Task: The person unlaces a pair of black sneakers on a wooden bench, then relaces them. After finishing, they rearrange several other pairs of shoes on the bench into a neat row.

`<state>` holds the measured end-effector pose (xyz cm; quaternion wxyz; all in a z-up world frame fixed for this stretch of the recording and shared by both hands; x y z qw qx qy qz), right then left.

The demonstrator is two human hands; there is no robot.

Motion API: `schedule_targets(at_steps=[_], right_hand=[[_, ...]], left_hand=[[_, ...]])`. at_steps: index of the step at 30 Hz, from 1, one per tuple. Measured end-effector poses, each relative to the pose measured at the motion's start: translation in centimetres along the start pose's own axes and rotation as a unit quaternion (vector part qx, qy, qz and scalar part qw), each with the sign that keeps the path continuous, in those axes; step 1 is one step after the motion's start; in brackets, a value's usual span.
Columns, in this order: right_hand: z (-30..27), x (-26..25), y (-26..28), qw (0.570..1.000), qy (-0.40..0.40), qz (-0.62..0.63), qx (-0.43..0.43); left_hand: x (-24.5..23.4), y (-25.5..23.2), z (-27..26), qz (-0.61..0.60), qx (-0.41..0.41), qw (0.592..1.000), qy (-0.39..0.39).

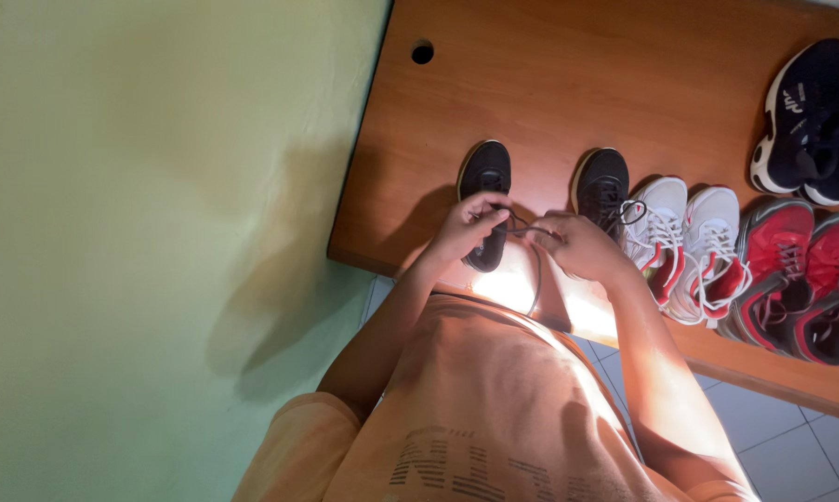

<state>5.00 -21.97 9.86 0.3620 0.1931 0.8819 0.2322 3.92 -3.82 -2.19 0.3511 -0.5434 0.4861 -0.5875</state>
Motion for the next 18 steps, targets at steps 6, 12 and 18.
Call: schedule_targets(at_steps=[6,12,18], right_hand=[[3.3,3.7,-0.4,0.938,0.052,0.297,-0.172],[6.3,7.1,-3.4,0.937,0.080,0.339,0.004],[6.2,6.5,-4.2,0.969,0.000,0.242,0.057]], left_hand=[[1.9,1.4,-1.2,-0.017,0.004,0.996,-0.092],[0.0,2.2,-1.9,-0.040,0.009,0.973,-0.226],[-3.2,-3.1,-3.3,0.278,0.161,0.929,-0.185]])
Point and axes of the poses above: each hand's wrist, its own z-axis towards the middle knuckle, its own x-axis out of the palm, y = z × x, the point moved 6 cm from there along z, towards the middle knuckle, and after that the axes turned 12 degrees about x, right-handed, at the moved point
